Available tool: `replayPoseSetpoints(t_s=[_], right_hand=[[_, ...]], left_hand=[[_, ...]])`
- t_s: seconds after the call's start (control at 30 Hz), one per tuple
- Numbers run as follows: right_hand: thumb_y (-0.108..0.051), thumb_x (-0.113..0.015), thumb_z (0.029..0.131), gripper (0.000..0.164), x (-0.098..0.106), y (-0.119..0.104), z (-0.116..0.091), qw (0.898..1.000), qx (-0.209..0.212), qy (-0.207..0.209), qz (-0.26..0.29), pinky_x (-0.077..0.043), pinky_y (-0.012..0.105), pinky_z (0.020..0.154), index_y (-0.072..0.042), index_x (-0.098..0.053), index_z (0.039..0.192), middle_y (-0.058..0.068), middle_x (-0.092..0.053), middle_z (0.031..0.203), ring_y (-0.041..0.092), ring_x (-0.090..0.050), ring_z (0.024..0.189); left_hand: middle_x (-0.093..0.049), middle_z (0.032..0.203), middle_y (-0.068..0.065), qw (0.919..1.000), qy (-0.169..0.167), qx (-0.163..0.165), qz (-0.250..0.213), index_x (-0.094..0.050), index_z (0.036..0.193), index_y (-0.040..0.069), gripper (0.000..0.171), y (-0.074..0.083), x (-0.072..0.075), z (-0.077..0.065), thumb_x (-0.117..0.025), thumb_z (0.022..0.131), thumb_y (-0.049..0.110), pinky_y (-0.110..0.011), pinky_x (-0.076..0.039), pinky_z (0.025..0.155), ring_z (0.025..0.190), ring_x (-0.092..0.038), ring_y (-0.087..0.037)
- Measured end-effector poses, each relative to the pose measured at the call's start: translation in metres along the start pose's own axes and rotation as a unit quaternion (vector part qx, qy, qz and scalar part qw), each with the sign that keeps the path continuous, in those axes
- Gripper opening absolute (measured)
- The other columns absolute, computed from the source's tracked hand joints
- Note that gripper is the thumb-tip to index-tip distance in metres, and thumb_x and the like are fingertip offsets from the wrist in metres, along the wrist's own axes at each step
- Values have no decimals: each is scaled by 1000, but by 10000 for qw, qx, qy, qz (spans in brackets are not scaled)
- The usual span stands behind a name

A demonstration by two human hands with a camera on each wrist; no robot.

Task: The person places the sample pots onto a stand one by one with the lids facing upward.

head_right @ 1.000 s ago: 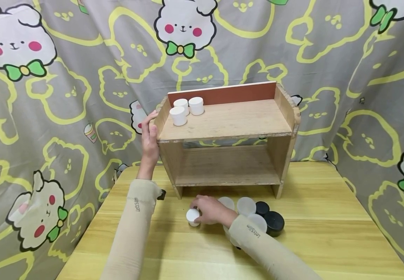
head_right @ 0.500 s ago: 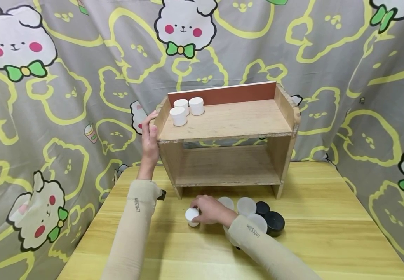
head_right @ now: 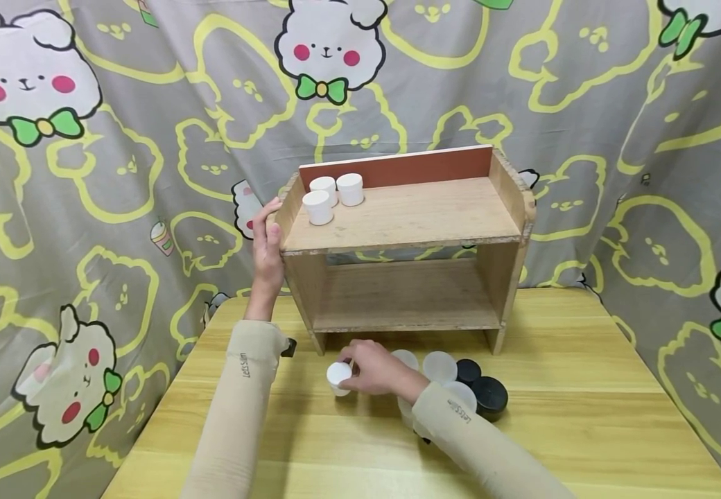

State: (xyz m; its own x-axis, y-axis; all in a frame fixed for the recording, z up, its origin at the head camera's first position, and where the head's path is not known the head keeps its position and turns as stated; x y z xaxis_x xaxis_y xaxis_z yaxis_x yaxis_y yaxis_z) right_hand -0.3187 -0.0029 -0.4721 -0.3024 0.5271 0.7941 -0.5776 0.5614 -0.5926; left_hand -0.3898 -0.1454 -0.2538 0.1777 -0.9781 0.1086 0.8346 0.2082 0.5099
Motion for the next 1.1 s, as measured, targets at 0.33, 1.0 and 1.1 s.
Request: replayPoseSetpoints(t_s=[0.33, 1.0, 1.1], right_hand=[[-22, -85, 86, 36, 17, -4, -2, 9997, -44, 188, 168, -54, 21, 73, -9, -74, 117, -1, -69, 104, 5, -62, 82], [-17, -84, 86, 38, 71, -20, -13, 9937, 320, 898, 594, -58, 24, 74, -8, -72, 121, 0, -67, 105, 6, -63, 85], [-19, -84, 87, 37, 79, -23, -14, 9928, 324, 982, 597, -58, 26, 73, -9, -72, 121, 0, -67, 104, 6, -63, 83]], left_hand=[[-48, 146, -32, 10000, -17, -33, 1, -45, 135, -14, 39, 2, 0, 0, -40, 100, 3, -45, -23, 126, 148, -36, -47], [-47, 147, -31, 10000, -5, -15, -18, -45, 135, -13, 39, 1, 0, 1, -40, 100, 3, -45, -24, 126, 148, -36, -46], [-47, 147, -30, 10000, 1, 9, -18, -45, 135, -13, 39, 0, 0, 1, -40, 100, 3, -44, -24, 125, 148, -37, -44]])
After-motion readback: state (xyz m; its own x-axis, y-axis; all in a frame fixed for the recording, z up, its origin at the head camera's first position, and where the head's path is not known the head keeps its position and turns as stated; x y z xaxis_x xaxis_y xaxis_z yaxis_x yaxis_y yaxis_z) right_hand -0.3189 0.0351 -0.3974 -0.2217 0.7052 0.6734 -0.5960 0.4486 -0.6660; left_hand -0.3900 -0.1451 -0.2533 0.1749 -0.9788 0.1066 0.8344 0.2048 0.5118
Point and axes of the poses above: each hand's wrist, its own z-axis towards the middle knuckle, its own x-axis out of the back of the hand, y = z × x, the point moved 9 cm from there along z, towards the middle knuckle
